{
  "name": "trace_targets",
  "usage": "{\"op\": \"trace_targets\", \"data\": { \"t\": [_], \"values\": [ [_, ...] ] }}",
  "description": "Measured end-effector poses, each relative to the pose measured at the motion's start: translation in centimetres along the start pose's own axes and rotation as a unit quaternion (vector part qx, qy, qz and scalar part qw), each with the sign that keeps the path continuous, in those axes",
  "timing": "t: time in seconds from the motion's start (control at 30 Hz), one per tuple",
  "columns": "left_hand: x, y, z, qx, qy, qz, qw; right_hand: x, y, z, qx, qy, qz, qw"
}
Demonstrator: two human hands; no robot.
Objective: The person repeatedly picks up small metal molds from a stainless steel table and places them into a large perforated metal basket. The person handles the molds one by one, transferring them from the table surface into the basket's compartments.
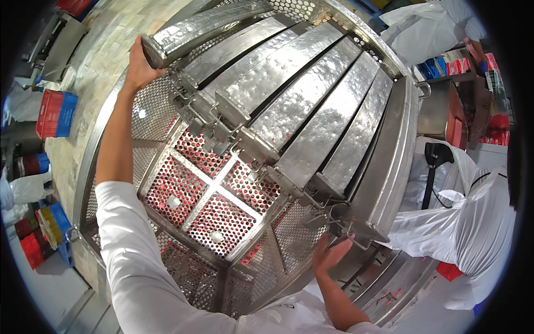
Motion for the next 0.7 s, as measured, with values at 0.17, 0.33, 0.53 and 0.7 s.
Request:
{"op": "trace_targets", "data": {
  "t": [0.17, 0.33, 0.53, 0.7],
  "values": [
    [2.9, 9.9, 0.2, -0.083, -0.155, 0.028, 0.984, -0.7, 0.1, -0.7, 0.036, 0.036, -0.058, 0.997],
    [-4.0, 30.8, 0.5, 0.114, -0.091, 0.076, 0.986, -0.2, 0.5, 0.2, 0.028, 0.036, -0.063, 0.997],
    [-1.0, 52.5, -5.4, 0.181, 0.022, 0.398, 0.899, -0.8, 0.7, -0.6, 0.07, -0.002, -0.11, 0.992],
    [-23.3, 52.3, -4.4, 0.011, 0.202, 0.36, 0.911, -3.6, -0.6, 1.6, 0.09, -0.121, -0.036, 0.988]
  ]
}}
Point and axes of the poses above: each hand's wrist, its own y-axis away from the middle knuckle, its own z-axis out of the back of the hand, x = y × z, the point moved 4 cm from there along -y, towards the middle knuckle, and after that the axes turned 5 degrees about z, right-handed, at the moved point
